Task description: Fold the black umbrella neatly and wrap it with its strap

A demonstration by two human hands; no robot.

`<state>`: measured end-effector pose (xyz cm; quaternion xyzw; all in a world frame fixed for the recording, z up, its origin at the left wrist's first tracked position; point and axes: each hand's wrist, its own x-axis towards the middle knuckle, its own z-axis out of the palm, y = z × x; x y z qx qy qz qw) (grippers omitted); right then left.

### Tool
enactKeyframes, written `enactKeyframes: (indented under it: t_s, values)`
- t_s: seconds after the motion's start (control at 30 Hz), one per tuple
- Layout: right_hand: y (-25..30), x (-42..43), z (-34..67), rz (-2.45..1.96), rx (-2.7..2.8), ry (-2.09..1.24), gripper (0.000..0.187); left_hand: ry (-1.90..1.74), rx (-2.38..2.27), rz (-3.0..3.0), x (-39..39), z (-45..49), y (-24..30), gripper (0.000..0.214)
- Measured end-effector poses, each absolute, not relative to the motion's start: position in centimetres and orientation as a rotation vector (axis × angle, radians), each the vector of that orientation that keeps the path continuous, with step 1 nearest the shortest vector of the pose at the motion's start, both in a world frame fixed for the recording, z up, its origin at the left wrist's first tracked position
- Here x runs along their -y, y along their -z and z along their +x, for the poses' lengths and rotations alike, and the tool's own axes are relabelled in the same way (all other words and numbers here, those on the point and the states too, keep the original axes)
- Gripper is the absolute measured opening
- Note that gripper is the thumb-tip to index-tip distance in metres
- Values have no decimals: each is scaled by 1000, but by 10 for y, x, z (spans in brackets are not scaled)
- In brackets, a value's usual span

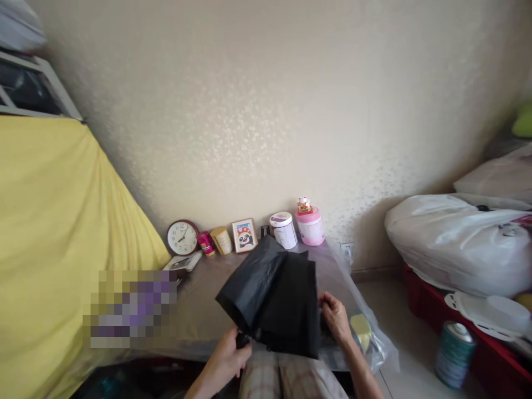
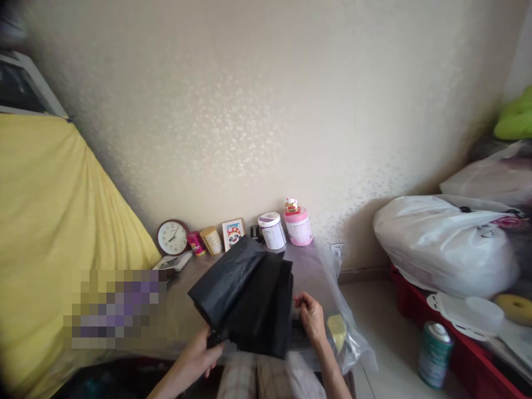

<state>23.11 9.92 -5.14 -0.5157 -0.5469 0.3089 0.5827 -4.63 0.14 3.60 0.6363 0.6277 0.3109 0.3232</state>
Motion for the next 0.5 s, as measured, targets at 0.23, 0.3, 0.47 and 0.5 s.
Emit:
enactKeyframes:
  t_s: [0.23,0.3,0.47,0.5]
  values:
    - [61,-105,233,-1189,1230,-758,25,-955,-1652,1655,3,-29,-60,65]
    - [61,-108,233,-1149,1172,-799,24,-945,-1683,1483,3,-28,-64,60]
    - [49,-115,234,-1029,962,-1003,22,-1028,-1702,1477,5,-28,-77,41]
    - [45,-115,233,-1028,931,-1058,21,-1040,-1656,1442,6,-28,-81,39]
